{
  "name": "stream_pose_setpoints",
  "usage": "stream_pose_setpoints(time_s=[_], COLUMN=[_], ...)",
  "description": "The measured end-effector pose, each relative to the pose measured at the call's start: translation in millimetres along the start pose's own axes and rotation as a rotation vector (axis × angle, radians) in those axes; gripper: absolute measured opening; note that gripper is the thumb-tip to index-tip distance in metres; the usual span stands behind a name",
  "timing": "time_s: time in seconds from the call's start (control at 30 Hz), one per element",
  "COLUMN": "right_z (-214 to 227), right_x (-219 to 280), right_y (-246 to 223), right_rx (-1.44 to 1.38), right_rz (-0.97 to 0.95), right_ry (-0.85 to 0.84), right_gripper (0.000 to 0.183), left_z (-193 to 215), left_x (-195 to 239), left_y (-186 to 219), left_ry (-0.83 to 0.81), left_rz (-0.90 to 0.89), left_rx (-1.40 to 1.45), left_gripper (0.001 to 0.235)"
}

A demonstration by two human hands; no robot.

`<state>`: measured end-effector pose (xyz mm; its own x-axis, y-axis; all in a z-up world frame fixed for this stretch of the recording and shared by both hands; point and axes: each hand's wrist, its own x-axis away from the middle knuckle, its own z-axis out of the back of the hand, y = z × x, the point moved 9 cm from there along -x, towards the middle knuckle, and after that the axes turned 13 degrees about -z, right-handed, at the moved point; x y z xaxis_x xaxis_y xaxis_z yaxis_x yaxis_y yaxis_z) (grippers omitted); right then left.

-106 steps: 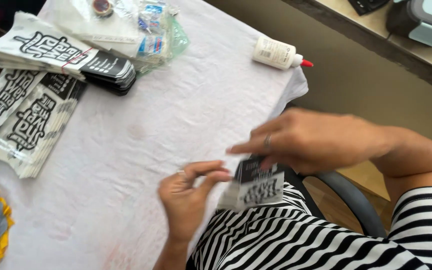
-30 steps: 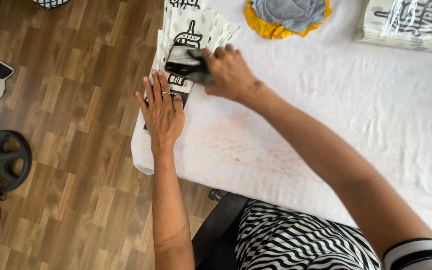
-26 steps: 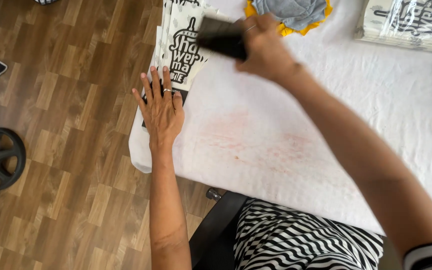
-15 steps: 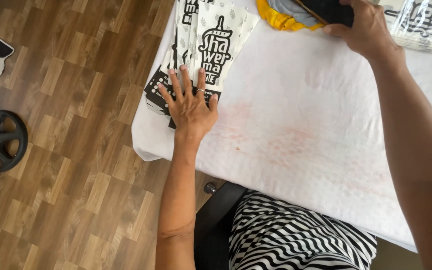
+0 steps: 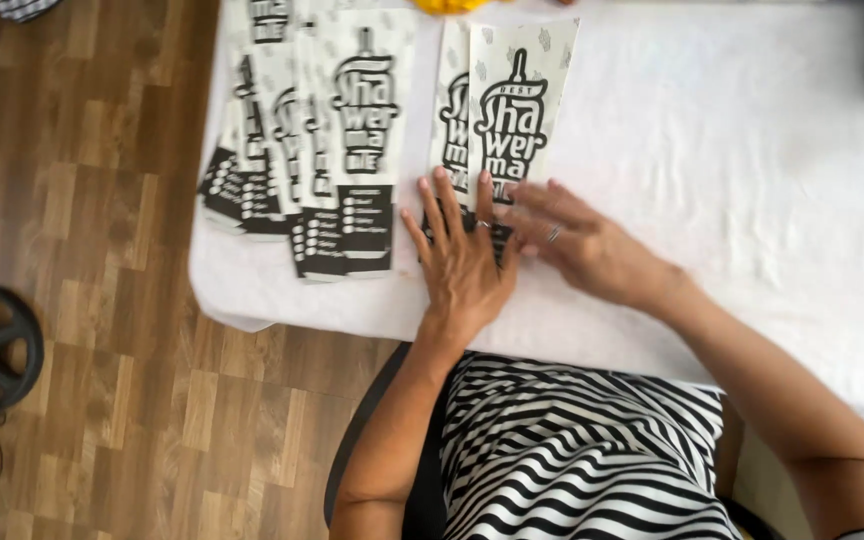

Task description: Folding and stacking printed food packaging labels at a workstation.

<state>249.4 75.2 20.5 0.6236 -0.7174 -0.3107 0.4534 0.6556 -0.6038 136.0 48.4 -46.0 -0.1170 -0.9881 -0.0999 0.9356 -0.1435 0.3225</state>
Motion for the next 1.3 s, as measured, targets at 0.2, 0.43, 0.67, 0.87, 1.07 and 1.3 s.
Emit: stream_pose_setpoints(time_s=[0.2, 0.43, 0.67, 0.87, 1.07, 1.3], right_z=[39.6, 102.5, 103.5, 102.0, 100.2, 100.9], right_x=[79.0, 166.9, 200.0, 216.2, 227.1, 228.2], right_y=[25.2, 68.3, 30.2, 14.6, 7.9, 11.2], right_rx=[0.06, 0.018, -0.021, 0.029, 0.025, -0.028], right_rz=[-0.144, -0.384, -0.313, -0.254, -0.199, -0.265], right_ry=[0.08, 0.177, 0.266, 0.259, 0.374, 0.442], right_gripper=[0.042, 0.035, 0.021, 0.025, 0.009, 0.005], left_z=[-16.9, -30.3, -16.9, -27.6, -19.9, -19.0], left_x=[13.6, 9.4, 52.6, 73.2, 82.8, 77.8], left_y=[86.3, 135.6, 198.9, 203.0, 201.5, 200.5], left_ry=[0.04, 0.084, 0.319, 0.316, 0.396, 0.421], left_rz=[-0.154, -0.194, -0.734, -0.741, -0.788, -0.705], left_rx=[0.13, -0.079, 0.54, 0.587, 0.664, 0.701], left_gripper=[0.08, 0.074, 0.029, 0.033, 0.02, 0.011])
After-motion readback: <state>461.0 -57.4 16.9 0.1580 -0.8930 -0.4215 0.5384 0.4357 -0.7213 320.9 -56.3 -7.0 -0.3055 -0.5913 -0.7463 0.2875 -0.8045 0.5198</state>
